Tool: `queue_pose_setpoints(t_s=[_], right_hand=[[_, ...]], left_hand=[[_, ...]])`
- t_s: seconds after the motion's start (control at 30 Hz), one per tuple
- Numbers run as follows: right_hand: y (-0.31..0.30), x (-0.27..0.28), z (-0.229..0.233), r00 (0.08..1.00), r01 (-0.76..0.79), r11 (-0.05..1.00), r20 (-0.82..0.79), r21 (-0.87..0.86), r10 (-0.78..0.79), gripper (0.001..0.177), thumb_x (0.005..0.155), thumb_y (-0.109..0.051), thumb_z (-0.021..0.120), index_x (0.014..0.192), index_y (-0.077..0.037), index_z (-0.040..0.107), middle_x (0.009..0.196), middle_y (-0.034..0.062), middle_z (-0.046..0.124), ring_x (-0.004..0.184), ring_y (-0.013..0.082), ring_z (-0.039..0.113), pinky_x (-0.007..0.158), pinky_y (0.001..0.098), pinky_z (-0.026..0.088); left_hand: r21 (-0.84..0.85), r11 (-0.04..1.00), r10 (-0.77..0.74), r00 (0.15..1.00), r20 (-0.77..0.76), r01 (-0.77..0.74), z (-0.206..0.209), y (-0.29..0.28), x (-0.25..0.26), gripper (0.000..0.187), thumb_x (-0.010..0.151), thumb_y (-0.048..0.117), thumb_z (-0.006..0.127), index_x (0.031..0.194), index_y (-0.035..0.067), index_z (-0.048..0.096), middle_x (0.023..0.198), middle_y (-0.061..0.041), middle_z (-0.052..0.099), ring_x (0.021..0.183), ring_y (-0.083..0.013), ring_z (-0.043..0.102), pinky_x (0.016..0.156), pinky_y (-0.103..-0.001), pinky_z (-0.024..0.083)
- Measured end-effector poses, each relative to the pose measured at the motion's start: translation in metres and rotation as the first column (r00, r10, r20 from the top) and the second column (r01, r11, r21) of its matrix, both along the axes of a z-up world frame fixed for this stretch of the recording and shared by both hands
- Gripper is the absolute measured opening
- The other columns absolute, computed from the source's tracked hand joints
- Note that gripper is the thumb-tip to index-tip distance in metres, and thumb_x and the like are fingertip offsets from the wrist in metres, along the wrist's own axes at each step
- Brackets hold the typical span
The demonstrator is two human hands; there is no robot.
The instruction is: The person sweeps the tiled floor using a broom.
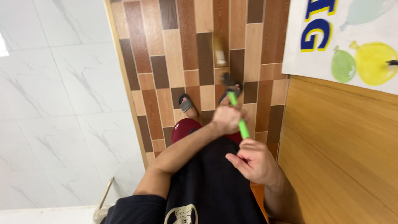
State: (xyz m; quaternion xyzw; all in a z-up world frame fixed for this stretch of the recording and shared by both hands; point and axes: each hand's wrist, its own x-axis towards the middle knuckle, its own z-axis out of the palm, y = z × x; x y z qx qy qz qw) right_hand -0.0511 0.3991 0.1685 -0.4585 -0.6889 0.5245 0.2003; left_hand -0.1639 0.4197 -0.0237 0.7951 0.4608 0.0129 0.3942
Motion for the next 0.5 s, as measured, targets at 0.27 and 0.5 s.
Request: queue_pose_setpoints(t_s=[0.27, 0.5], right_hand=[[0.043, 0.134, -0.064, 0.958, 0.198, 0.98, 0.208, 0.03, -0.2, 0.037, 0.084, -0.012, 0.081, 0.057, -0.002, 0.058, 0.056, 0.0083, 0.055, 0.048, 0.019, 0.049, 0.045, 0.0352, 0.038], [0.055, 0.18, -0.141, 0.968, 0.166, 0.986, -0.191, 0.006, -0.162, 0.033, 0.084, -0.001, 0.075, 0.061, -0.002, 0.051, 0.063, 0.0075, 0.056, 0.055, 0.0188, 0.055, 0.051, 0.033, 0.043]], left_hand=[[-0.002, 0.995, 0.095, 0.955, 0.28, -0.099, -0.035, 0.067, 0.187, 0.029, 0.096, 0.042, 0.062, 0.104, 0.016, 0.07, 0.13, -0.011, 0.064, 0.081, -0.0308, 0.075, 0.063, -0.045, 0.061], [-0.315, 0.93, -0.291, 0.905, -0.309, 0.191, -0.093, 0.089, 0.16, 0.015, 0.092, 0.027, 0.068, 0.104, 0.018, 0.071, 0.104, -0.005, 0.074, 0.094, -0.0248, 0.075, 0.072, -0.045, 0.061]])
